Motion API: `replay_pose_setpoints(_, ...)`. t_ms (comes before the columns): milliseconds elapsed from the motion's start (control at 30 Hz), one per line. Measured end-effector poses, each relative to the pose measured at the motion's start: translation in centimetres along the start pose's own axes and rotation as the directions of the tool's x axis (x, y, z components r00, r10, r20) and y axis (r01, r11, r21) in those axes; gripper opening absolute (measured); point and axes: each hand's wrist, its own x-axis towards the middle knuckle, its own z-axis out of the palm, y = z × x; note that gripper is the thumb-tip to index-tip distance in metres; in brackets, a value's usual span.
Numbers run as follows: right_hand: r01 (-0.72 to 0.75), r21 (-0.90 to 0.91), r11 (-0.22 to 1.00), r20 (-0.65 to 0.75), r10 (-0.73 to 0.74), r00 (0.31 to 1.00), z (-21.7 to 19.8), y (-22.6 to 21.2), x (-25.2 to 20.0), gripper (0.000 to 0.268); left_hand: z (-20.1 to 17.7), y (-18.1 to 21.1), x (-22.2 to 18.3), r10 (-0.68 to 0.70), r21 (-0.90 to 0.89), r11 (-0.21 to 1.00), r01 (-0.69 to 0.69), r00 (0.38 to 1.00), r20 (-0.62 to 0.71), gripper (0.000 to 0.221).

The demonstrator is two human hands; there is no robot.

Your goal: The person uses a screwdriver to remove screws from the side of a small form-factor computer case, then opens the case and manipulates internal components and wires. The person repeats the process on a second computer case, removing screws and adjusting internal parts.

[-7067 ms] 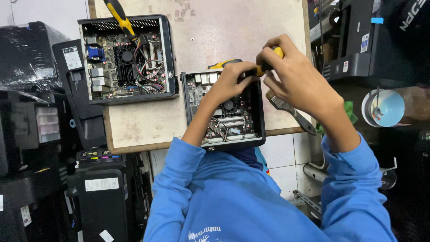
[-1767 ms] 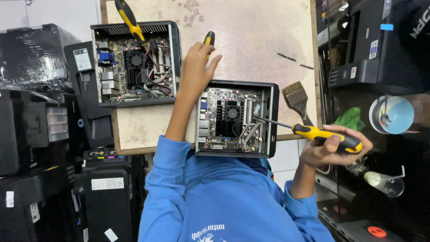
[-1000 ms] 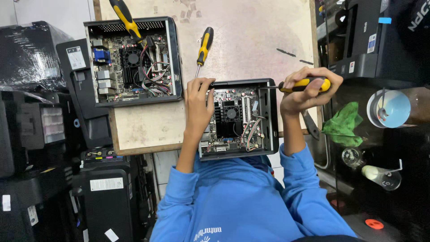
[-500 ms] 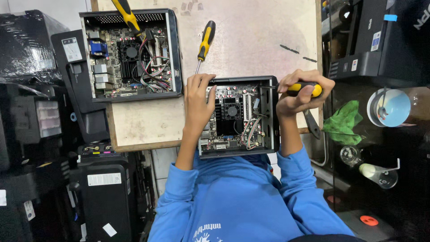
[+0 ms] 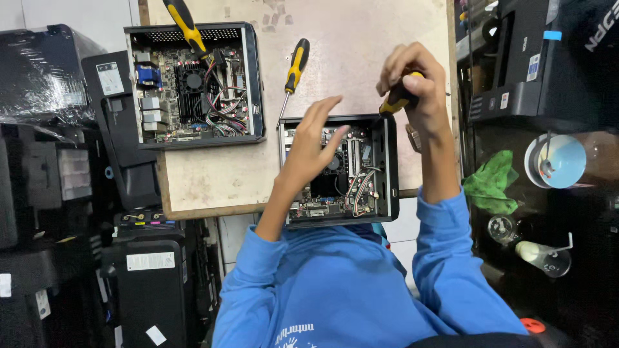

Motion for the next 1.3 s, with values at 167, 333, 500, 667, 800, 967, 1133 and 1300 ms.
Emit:
replay_pose_setpoints(167, 0.002, -0.294, 0.956, -0.348, -0.109, 0.931, 1.8, -0.7, -1.8, 0.015, 3.3, 0.3, 2.7, 0.142, -0.169, 0.979, -0.112, 0.974, 0.177, 0.037)
replay_pose_setpoints(333, 0.152, -0.192, 0.97, -0.415, -0.221, 0.883, 0.9, -0.1, -1.4, 0.039, 3.8, 0.7, 4.0, 0.197, -0.265, 0.955, -0.132, 0.952, 0.236, 0.04)
replay_pose_setpoints(500, 0.142, -0.07, 0.987, -0.178, -0.152, 0.972, 0.1, -0.4, -2.5, 0.037, 3.8, 0.7, 4.5, 0.258, -0.332, 0.928, -0.168, 0.933, 0.25, 0.03)
replay_pose_setpoints(667, 0.062, 0.018, 0.998, 0.09, -0.063, 0.994, -0.9, -1.6, -2.3, 0.038, 5.2, -0.1, 4.1, 0.308, -0.412, 0.899, -0.145, 0.88, 0.361, 0.027)
replay_pose_setpoints(800, 0.007, -0.342, 0.94, 0.226, 0.075, 0.971, -1.2, -3.4, -1.2, 0.019, 6.3, -0.9, 4.1, 0.198, -0.265, 0.952, -0.15, 0.966, 0.164, 0.013)
replay_pose_setpoints(967, 0.152, -0.967, 0.206, 0.171, 0.077, 0.982, -0.9, -5.0, -1.9, 0.026, 5.9, 1.5, 4.7, 0.158, -0.162, 0.972, -0.169, 0.985, -0.074, 0.034)
replay_pose_setpoints(1133, 0.081, -0.982, -0.168, 0.027, 0.302, 0.953, -0.6, -5.4, -2.3, 0.031, 6.4, 1.5, 5.6, 0.037, 0.167, 0.984, -0.061, 0.988, 0.147, 0.056)
replay_pose_setpoints(1300, 0.184, -0.936, 0.3, 0.313, 0.472, 0.824, 0.0, -9.1, -0.7, 0.019, 4.8, -0.9, 5.6, 0.277, -0.302, 0.939, -0.162, 0.877, 0.391, 0.041)
